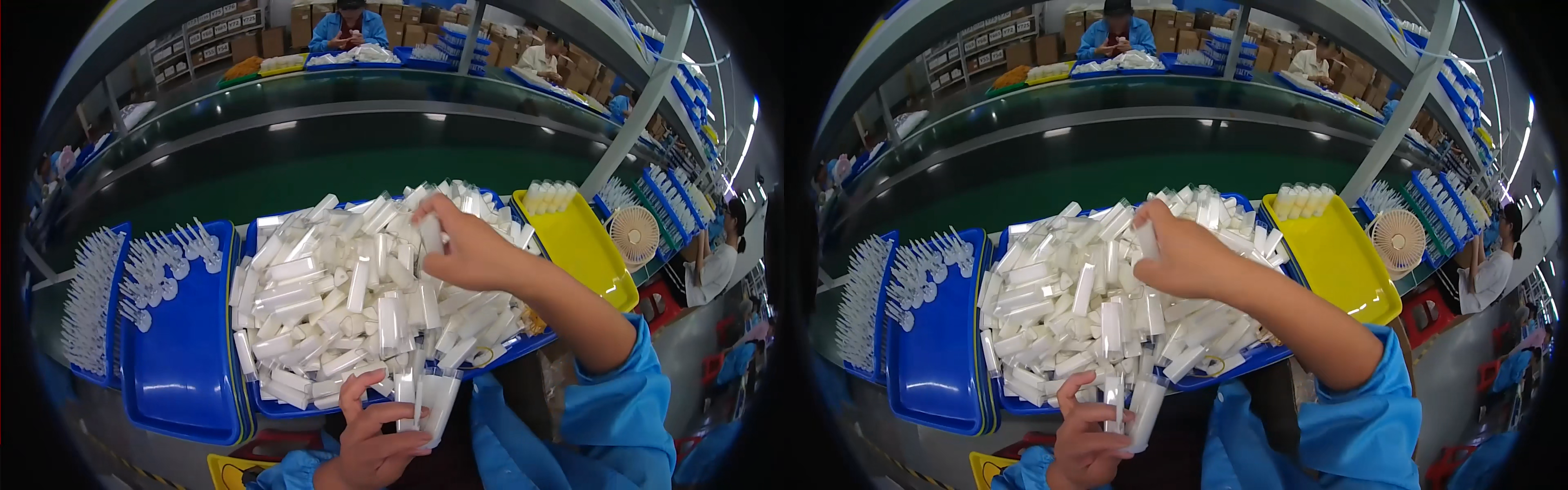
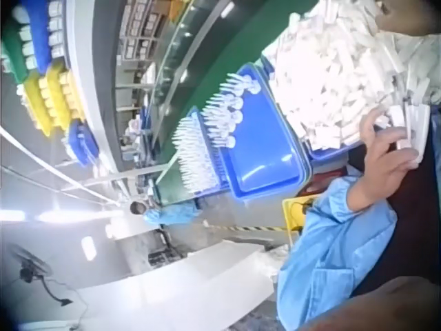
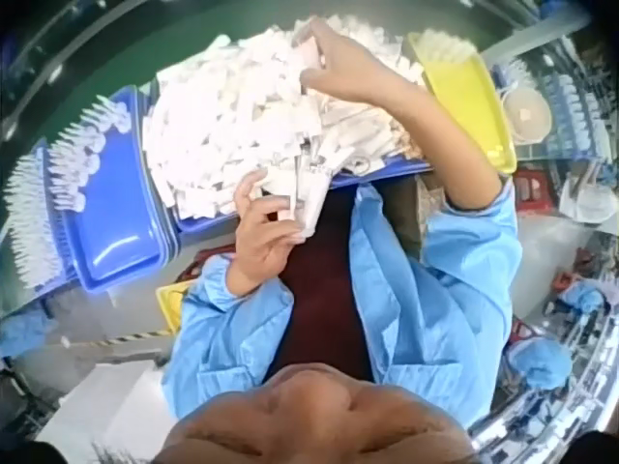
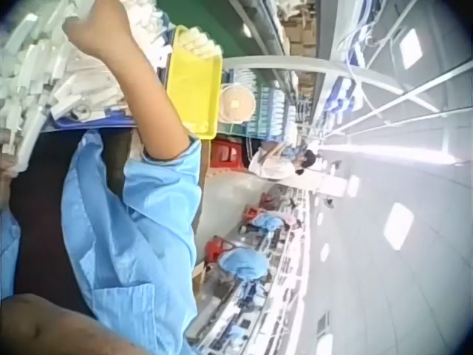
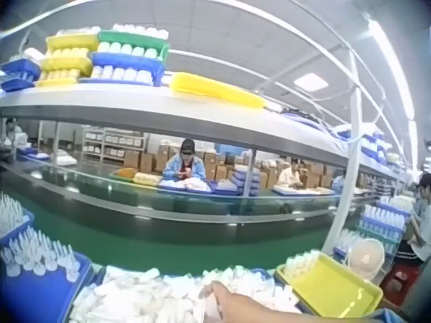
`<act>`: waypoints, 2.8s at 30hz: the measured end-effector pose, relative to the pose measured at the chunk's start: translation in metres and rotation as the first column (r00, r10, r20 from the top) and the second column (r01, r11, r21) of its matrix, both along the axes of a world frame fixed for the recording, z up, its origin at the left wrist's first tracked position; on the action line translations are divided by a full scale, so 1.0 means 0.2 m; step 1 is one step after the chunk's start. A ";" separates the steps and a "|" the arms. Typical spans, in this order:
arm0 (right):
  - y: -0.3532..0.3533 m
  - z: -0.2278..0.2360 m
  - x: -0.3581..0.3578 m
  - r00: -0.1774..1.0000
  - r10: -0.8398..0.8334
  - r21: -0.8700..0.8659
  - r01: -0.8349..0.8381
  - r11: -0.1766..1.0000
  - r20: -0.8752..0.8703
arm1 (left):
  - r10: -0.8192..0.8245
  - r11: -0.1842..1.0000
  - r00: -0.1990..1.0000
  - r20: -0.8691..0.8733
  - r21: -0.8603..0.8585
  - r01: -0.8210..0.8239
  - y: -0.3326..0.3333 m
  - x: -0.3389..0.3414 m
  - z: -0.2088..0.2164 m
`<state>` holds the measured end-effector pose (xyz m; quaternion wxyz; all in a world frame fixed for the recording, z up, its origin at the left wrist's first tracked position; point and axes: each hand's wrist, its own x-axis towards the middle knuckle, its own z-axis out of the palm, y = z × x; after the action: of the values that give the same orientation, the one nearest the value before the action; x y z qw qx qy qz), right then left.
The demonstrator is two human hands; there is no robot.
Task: The recorder is assembling small plastic components, likely parts for lighters, by grouping them and securing them with rubber bands on a production line.
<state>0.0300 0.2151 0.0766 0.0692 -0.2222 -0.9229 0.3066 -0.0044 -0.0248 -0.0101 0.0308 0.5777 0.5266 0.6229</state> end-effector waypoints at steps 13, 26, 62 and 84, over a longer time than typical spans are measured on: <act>-0.27 -0.05 0.38 0.973 -0.093 -0.916 -0.164 0.367 -0.211 | -0.048 0.999 0.995 -0.087 -0.026 0.046 0.06 0.05 0.02; -0.23 -0.08 0.50 0.968 -0.123 -0.887 -0.143 0.440 -0.217 | -0.088 0.991 0.991 -0.100 -0.113 0.077 0.08 0.08 0.02; -0.45 -0.24 0.81 0.913 0.176 0.264 -0.079 0.961 -0.368 | -0.530 0.292 0.421 0.736 -0.308 0.905 0.10 0.20 -0.10; 0.51 0.00 0.52 0.796 -0.171 0.415 0.469 0.779 -0.580 | -0.460 0.379 0.597 0.658 -0.463 0.802 0.17 0.22 -0.11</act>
<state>0.1337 0.3179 0.0766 0.4245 -0.2634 -0.8638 0.0648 0.0386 0.0096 -0.0311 0.6118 0.5233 0.4341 0.4042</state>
